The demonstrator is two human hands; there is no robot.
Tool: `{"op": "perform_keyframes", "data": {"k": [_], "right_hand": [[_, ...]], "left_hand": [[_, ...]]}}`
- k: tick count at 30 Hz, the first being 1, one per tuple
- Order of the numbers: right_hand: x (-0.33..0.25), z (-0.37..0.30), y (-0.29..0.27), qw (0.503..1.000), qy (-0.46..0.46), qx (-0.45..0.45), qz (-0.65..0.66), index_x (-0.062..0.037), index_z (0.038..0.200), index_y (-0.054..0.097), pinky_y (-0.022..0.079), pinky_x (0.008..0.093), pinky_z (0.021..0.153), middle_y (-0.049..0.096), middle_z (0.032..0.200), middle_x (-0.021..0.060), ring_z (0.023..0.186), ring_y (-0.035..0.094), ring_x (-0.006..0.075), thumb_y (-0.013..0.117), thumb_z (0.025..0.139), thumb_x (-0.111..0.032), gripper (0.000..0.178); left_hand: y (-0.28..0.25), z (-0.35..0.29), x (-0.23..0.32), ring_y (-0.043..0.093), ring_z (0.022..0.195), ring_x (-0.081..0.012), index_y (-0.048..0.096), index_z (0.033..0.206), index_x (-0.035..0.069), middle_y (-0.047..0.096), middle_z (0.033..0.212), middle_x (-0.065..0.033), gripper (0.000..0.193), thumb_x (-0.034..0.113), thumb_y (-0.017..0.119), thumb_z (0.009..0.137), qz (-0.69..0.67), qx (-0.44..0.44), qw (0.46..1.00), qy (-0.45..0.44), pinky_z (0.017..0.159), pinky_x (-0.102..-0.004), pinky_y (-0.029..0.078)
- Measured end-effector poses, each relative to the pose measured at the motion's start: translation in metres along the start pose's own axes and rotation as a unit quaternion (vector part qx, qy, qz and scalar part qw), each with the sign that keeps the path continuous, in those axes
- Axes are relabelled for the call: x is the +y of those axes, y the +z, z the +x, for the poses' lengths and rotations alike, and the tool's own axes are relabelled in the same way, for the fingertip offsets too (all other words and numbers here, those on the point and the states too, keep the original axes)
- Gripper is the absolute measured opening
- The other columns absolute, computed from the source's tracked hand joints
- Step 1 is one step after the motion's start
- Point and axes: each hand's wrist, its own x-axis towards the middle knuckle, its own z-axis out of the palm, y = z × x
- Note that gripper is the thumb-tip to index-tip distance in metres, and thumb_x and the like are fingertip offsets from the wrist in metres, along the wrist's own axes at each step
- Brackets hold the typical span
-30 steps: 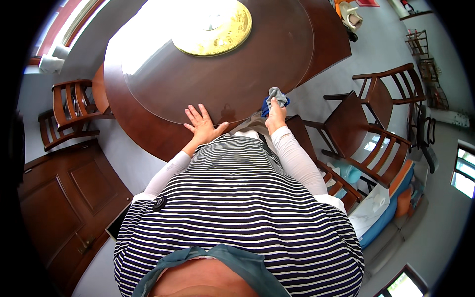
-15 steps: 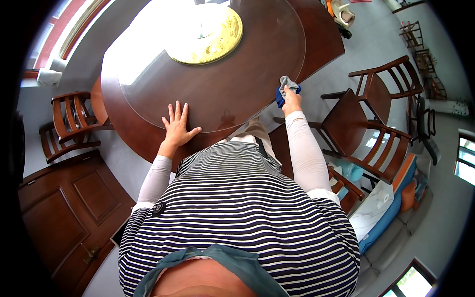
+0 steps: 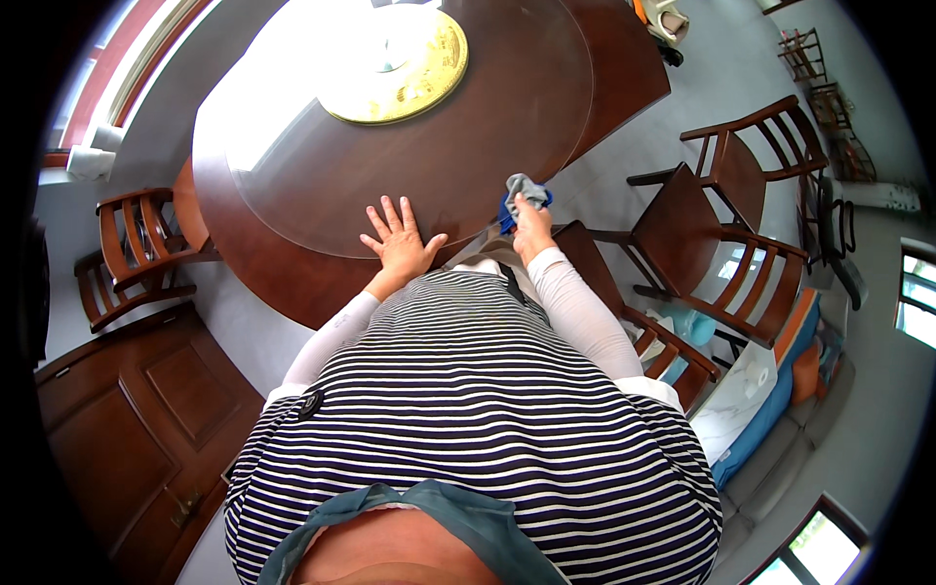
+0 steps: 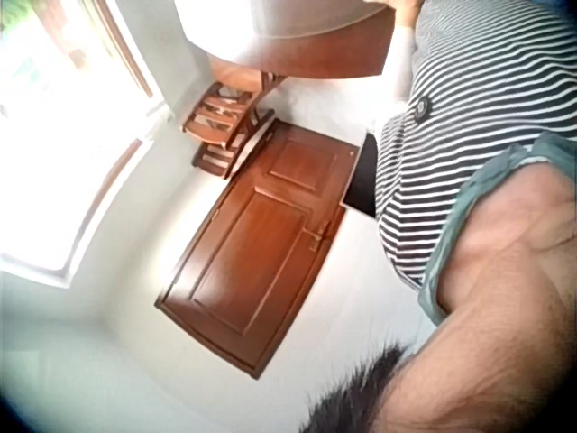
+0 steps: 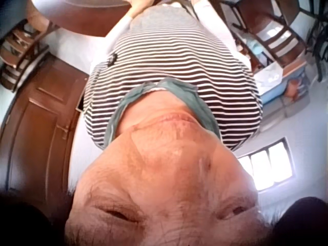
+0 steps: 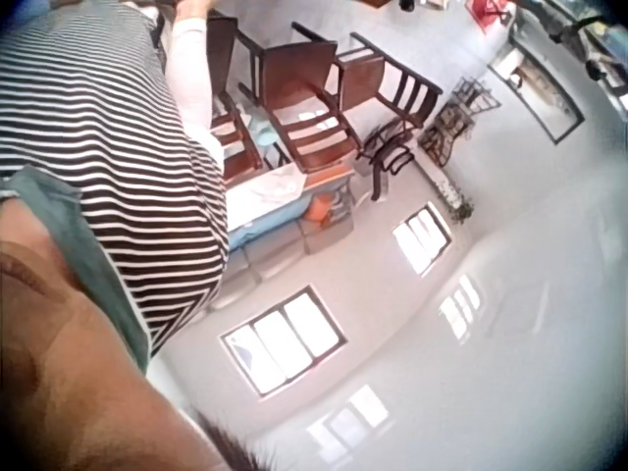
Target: The person wipes a large wooden table with a blue and grey cloth, moving around the table to reach different sections.
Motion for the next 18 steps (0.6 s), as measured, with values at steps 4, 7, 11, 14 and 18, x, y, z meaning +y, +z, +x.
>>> {"op": "perform_keyframes", "data": {"k": [4, 7, 11, 14, 18], "right_hand": [[0.003, -0.02, -0.003, 0.998, 0.028, -0.051, 0.001, -0.0124, 0.112, 0.063, 0.057, 0.037, 0.073, 0.069, 0.103, 0.0011, 0.089, 0.068, 0.0177, 0.069, 0.094, -0.013, 0.019], [-0.007, -0.028, -0.014, 0.993, 0.057, -0.094, -0.051, -0.0097, 0.115, 0.063, 0.057, 0.0394, 0.079, 0.069, 0.105, 0.003, 0.093, 0.068, 0.0187, 0.065, 0.095, -0.008, 0.019], [-0.017, -0.038, -0.044, 0.982, 0.074, -0.157, -0.074, -0.0017, 0.117, 0.062, 0.057, 0.0411, 0.088, 0.07, 0.109, 0.0101, 0.1, 0.068, 0.0231, 0.063, 0.094, -0.004, 0.023], [-0.043, -0.045, -0.063, 0.972, 0.088, -0.211, -0.049, -0.0008, 0.121, 0.06, 0.055, 0.0383, 0.091, 0.07, 0.111, 0.0098, 0.102, 0.068, 0.0217, 0.066, 0.092, -0.003, 0.03], [-0.118, -0.09, -0.036, 0.96, 0.035, -0.264, -0.091, 0.0006, 0.125, 0.058, 0.053, 0.036, 0.094, 0.069, 0.116, 0.0097, 0.105, 0.067, 0.0197, 0.067, 0.091, -0.005, 0.035]], "left_hand": [[0.004, 0.006, 0.028, -0.021, 0.146, -0.0529, 0.006, 0.161, 0.009, -0.016, 0.163, -0.0258, 0.109, 0.062, 0.065, 0.085, -0.082, -0.044, 0.995, 0.02, 0.103, -0.0826, 0.006], [-0.007, 0.004, 0.033, -0.006, 0.149, -0.0507, 0.016, 0.16, 0.013, -0.008, 0.164, -0.0269, 0.1, 0.058, 0.066, 0.086, -0.084, -0.039, 0.994, 0.056, 0.107, -0.077, 0.013], [-0.012, 0.005, -0.013, 0.011, 0.15, -0.046, 0.028, 0.156, 0.013, 0.006, 0.164, -0.0283, 0.091, 0.053, 0.068, 0.085, -0.045, 0.108, 0.99, 0.078, 0.109, -0.0711, 0.018], [-0.013, 0.006, -0.067, 0.006, 0.151, -0.045, 0.03, 0.156, 0.013, 0.008, 0.164, -0.027, 0.087, 0.054, 0.066, 0.088, -0.012, 0.185, 0.982, 0.03, 0.109, -0.0732, 0.014], [-0.019, -0.01, -0.123, 0.002, 0.153, -0.0413, 0.03, 0.156, 0.014, 0.008, 0.165, -0.0231, 0.085, 0.057, 0.062, 0.09, -0.018, 0.193, 0.98, -0.037, 0.11, -0.0753, 0.008]]}}
